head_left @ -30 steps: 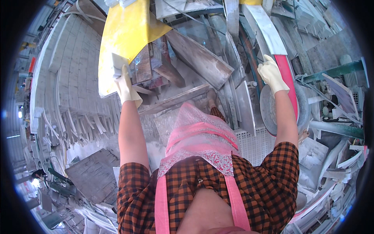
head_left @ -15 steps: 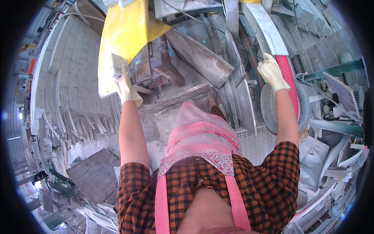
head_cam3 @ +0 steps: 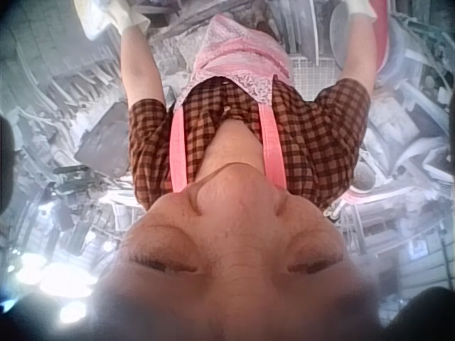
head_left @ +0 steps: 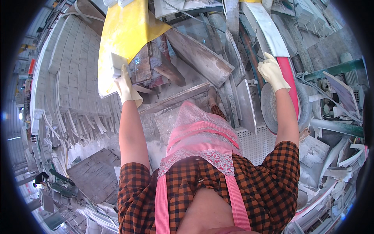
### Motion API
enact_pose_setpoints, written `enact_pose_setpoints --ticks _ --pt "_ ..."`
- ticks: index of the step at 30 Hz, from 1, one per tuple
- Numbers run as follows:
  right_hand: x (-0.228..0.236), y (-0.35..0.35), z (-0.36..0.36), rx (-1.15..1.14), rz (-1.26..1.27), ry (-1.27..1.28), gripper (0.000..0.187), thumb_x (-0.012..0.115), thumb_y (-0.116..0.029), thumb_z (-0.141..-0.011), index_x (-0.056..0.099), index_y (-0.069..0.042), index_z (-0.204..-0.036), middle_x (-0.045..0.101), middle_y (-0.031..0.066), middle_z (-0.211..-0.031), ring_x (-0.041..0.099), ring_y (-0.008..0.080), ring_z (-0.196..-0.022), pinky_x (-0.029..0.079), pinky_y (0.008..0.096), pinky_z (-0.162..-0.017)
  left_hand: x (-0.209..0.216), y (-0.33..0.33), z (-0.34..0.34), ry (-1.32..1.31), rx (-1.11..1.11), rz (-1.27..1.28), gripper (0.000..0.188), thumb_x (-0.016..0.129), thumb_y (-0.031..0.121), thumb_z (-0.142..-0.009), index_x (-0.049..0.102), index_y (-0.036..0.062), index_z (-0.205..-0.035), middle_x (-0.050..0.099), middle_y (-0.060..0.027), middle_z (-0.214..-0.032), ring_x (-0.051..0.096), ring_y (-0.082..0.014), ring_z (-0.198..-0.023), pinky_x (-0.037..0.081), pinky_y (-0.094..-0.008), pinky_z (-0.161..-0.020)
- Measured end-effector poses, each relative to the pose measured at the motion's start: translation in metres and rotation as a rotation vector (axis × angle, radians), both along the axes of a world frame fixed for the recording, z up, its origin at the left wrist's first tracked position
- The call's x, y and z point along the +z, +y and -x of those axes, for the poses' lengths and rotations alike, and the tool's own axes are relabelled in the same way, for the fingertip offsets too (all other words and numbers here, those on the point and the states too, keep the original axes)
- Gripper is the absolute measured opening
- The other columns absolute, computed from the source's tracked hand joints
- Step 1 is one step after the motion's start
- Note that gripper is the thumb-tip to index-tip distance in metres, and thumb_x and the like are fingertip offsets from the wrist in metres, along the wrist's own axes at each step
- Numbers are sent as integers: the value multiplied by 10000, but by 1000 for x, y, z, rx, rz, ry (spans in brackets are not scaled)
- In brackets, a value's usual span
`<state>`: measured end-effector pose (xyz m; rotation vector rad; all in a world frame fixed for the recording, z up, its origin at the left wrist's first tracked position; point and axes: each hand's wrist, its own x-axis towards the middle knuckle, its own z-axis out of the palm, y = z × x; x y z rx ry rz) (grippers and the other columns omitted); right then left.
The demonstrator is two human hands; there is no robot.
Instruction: The person repeatedly picks up small white rectangular blocks and rubs them against a rotating sanding belt. They handle the blocks one at a time, turning them over to sand multiple faces, then place them on a yellow tray. The process is continuous and repetitive throughout the clip.
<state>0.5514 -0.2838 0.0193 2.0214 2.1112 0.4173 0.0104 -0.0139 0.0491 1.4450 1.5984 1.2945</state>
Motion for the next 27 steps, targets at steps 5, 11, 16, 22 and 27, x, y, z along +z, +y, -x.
enact_pose_setpoints --ticks 5,11,16,22,27 --pt "-1 0 -1 -1 12 2 301 507 -200 -951 627 -102 -693 644 93 -605 692 244 -716 375 394 -1172 10 -5 -4 24 24 53 541 681 268 -961 573 -97 -1347 655 -187 -1295 619 -257 -1153 476 -375 -978" --pt "-2 1 -1 0 -17 24 298 508 -197 -951 630 -97 -698 646 96 -606 696 242 -722 372 392 -1174 12 -7 -6 27 10 40 522 675 263 -964 586 -94 -1334 662 -189 -1284 621 -255 -1149 473 -374 -981" --pt "0 0 1 15 -45 45 286 515 -138 -901 674 -69 -674 671 143 -617 709 266 -703 391 392 -1163 8 -5 -4 7 9 3 490 668 236 -975 590 -89 -1333 664 -182 -1278 621 -251 -1140 472 -373 -981" --pt "3 1 4 32 -59 46 276 520 -109 -869 683 -73 -649 675 157 -604 710 269 -678 400 388 -1156 3 -2 -2 27 11 -6 500 672 258 -971 597 -81 -1331 675 -185 -1258 631 -255 -1119 478 -378 -966" --pt "6 1 6 28 -57 48 275 522 -111 -873 682 -77 -652 681 154 -613 715 263 -686 399 386 -1156 1 -2 -3 24 23 -72 518 685 316 -958 631 -77 -1293 709 -192 -1196 659 -264 -1059 498 -388 -920"
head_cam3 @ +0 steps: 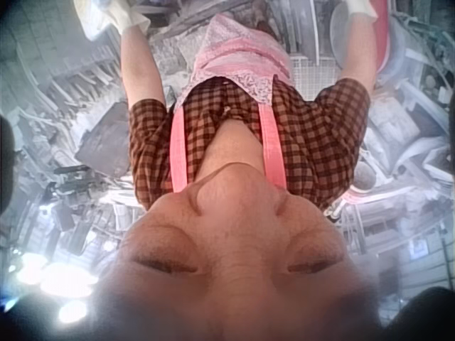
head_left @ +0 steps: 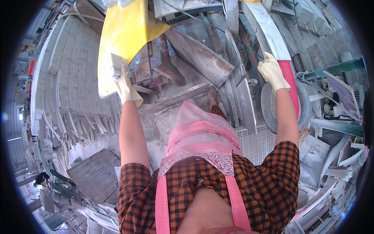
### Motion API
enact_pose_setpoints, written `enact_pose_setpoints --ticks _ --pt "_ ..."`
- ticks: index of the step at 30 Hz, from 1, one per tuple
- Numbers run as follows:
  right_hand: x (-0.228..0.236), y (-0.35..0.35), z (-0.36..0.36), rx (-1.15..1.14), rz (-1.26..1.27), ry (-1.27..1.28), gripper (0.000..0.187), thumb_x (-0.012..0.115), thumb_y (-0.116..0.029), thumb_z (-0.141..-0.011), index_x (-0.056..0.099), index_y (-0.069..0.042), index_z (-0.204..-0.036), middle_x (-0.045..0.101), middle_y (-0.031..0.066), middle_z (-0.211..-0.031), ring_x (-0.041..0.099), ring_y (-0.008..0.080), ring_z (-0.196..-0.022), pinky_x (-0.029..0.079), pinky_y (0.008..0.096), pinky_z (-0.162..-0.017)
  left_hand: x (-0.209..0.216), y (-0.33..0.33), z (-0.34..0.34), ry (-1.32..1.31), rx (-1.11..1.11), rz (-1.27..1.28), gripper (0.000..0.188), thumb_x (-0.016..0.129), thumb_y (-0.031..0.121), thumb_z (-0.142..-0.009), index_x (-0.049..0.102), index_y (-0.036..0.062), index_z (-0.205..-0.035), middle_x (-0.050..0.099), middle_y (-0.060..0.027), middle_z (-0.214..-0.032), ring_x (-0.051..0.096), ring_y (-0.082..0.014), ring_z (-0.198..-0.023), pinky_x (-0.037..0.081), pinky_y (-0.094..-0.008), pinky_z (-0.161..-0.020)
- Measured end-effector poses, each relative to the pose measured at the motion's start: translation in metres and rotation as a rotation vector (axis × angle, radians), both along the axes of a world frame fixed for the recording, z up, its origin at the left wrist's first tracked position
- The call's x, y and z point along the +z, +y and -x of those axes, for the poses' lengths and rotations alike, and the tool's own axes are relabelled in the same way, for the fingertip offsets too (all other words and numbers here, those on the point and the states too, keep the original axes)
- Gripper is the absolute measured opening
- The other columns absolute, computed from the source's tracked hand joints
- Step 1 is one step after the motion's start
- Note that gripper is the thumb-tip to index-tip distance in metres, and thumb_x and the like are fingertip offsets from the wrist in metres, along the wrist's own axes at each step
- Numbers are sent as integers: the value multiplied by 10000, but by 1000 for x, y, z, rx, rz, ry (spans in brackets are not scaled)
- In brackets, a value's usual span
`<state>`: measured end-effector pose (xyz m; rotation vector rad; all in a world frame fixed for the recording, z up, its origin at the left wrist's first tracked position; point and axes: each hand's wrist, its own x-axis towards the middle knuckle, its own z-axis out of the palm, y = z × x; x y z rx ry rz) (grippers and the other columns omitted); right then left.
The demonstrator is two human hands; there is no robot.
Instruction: The person repeatedly picks up small white rectangular blocks and rubs them against a rotating sanding belt. They handle the blocks one at a time, turning them over to sand multiple faces, then place them on a yellow tray. The process is continuous and repetitive throughout the clip.
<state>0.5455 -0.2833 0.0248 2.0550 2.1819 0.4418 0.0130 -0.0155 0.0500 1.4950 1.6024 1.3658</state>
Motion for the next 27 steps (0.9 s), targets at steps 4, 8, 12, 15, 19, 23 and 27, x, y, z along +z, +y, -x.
enact_pose_setpoints --ticks 4,8,12,15,19,23,27 --pt "2 0 1 -10 4 -1 269 525 -118 -879 685 -80 -666 690 149 -626 719 258 -695 396 381 -1157 2 -2 -1 -11 -6 18 529 684 319 -958 624 -80 -1300 704 -192 -1206 657 -263 -1059 499 -387 -919" --pt "2 0 1 -9 22 -21 261 532 -127 -881 689 -89 -677 694 137 -627 721 248 -698 390 375 -1158 3 -3 -1 -17 -5 20 541 681 322 -957 615 -85 -1308 697 -197 -1222 655 -268 -1066 498 -389 -925" --pt "2 0 1 -12 24 -34 262 533 -130 -884 689 -97 -676 693 126 -623 722 239 -699 386 372 -1159 3 -2 -1 0 10 37 551 680 324 -956 609 -90 -1313 694 -199 -1230 652 -271 -1071 495 -390 -931" --pt "1 0 1 -14 20 -36 273 526 -129 -892 690 -97 -676 690 120 -619 720 238 -700 387 374 -1158 3 -2 -1 8 6 37 544 674 328 -960 613 -84 -1311 697 -198 -1221 652 -270 -1065 496 -393 -926" --pt "-2 0 -1 -2 3 -26 302 507 -128 -910 694 -84 -678 683 125 -614 714 246 -699 391 380 -1157 3 -2 0 6 -14 44 529 665 331 -967 620 -74 -1305 704 -193 -1203 655 -270 -1050 497 -396 -916" --pt "-4 0 -2 -4 -22 -14 321 494 -124 -923 697 -71 -680 677 134 -612 708 255 -699 397 388 -1156 3 -2 0 11 -12 25 521 663 332 -969 625 -70 -1299 707 -192 -1194 658 -271 -1040 499 -395 -908" --pt "-1 0 -1 -12 -7 -13 316 499 -119 -919 695 -68 -677 678 134 -613 709 257 -700 404 389 -1151 2 -1 0 0 -15 -5 524 666 331 -966 625 -75 -1295 707 -196 -1193 659 -274 -1039 499 -396 -908"
